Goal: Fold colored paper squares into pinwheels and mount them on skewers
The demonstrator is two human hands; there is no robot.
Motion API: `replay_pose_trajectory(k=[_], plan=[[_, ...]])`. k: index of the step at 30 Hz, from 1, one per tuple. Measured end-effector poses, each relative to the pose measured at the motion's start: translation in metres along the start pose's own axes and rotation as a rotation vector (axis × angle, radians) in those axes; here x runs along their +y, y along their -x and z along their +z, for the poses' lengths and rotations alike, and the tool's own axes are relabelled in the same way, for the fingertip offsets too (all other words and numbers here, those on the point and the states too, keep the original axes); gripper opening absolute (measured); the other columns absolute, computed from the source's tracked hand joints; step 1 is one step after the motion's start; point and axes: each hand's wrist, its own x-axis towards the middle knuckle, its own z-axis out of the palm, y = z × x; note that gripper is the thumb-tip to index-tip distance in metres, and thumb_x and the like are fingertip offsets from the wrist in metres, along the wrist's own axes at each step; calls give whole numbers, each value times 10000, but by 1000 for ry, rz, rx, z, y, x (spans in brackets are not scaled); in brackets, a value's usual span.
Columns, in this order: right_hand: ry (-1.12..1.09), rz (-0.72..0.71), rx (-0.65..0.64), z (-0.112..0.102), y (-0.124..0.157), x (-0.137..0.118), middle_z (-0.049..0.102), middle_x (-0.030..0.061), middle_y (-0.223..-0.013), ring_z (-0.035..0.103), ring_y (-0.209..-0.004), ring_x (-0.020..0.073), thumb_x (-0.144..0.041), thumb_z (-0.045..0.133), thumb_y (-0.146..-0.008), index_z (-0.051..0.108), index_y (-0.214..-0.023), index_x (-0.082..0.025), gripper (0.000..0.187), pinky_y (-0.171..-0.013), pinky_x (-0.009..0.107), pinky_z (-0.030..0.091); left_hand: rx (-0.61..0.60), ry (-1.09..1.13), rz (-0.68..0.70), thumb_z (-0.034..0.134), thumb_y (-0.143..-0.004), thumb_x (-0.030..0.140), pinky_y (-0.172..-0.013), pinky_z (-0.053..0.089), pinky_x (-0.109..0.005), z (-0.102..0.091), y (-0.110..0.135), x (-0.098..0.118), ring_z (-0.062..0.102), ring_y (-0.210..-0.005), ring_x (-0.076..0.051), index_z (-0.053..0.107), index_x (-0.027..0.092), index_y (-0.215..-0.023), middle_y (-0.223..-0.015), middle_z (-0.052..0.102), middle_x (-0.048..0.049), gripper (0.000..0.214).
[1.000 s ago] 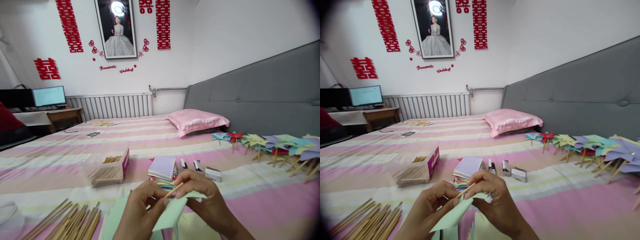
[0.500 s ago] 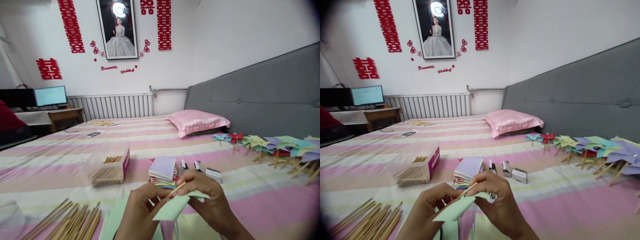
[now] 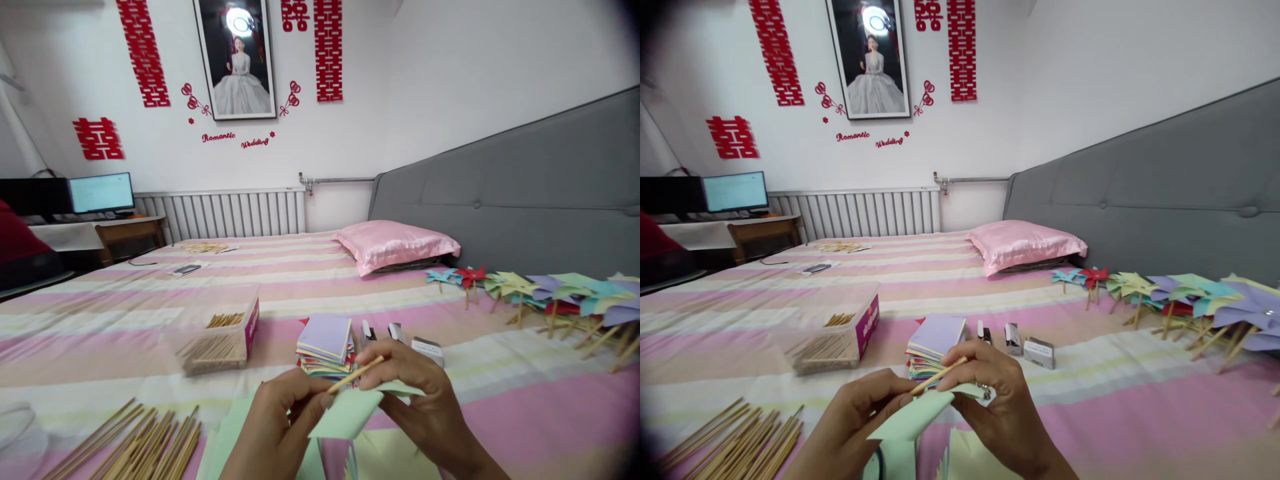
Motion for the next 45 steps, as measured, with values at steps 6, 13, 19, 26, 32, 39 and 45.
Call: replay_pose_trajectory(k=[6, 13, 19, 26, 32, 39, 45], plan=[[-3, 4, 14, 1, 0, -2, 591, 29, -953, 606, -841, 154, -79, 634, -749, 669, -831, -239, 183, -735, 248, 475, 8, 41, 32, 480, -838, 262, -669, 418, -261, 1, 0, 0, 581, -753, -185, 698, 222, -966, -801, 682, -47, 256], [18, -12, 55, 1, -1, -2, 604, 19, -922, 602, -851, 151, -74, 644, -742, 665, -832, -242, 192, -741, 247, 469, 20, 104, 40, 498, -804, 183, -668, 416, -252, -2, 0, 10, 590, -752, -183, 706, 224, -958, -793, 698, -28, 262], [23, -18, 42, 2, 0, -1, 596, 15, -927, 603, -841, 142, -70, 652, -737, 672, -839, -244, 203, -727, 235, 469, 58, 142, 24, 498, -785, 160, -676, 422, -237, 0, 1, 18, 602, -747, -175, 724, 230, -923, -794, 719, -14, 274], [33, -25, 61, 4, -1, -1, 599, 19, -912, 599, -848, 148, -62, 654, -732, 669, -844, -244, 214, -733, 242, 475, 111, 117, 69, 501, -764, 119, -646, 417, -196, 2, 4, 19, 602, -718, -144, 735, 275, -861, -806, 736, 20, 297], [40, -26, 59, 4, 0, -3, 606, 23, -907, 609, -821, 154, -70, 659, -727, 675, -837, -240, 203, -711, 245, 481, 88, 97, 91, 532, -777, 141, -683, 423, -218, 0, 2, 13, 604, -757, -158, 724, 253, -873, -828, 723, 4, 242], [44, -19, 74, 5, 0, -4, 619, 26, -895, 609, -833, 160, -78, 654, -736, 674, -838, -248, 200, -723, 250, 481, 43, 81, 95, 513, -802, 125, -704, 426, -230, -1, 2, 10, 605, -773, -154, 708, 251, -936, -829, 711, -1, 268], [62, -32, 85, 4, 1, -3, 629, 17, -896, 610, -840, 157, -69, 660, -728, 661, -831, -253, 211, -725, 243, 480, 35, 81, 100, 522, -789, 95, -704, 430, -228, -1, 0, 11, 611, -783, -156, 702, 253, -965, -843, 714, -2, 297]])
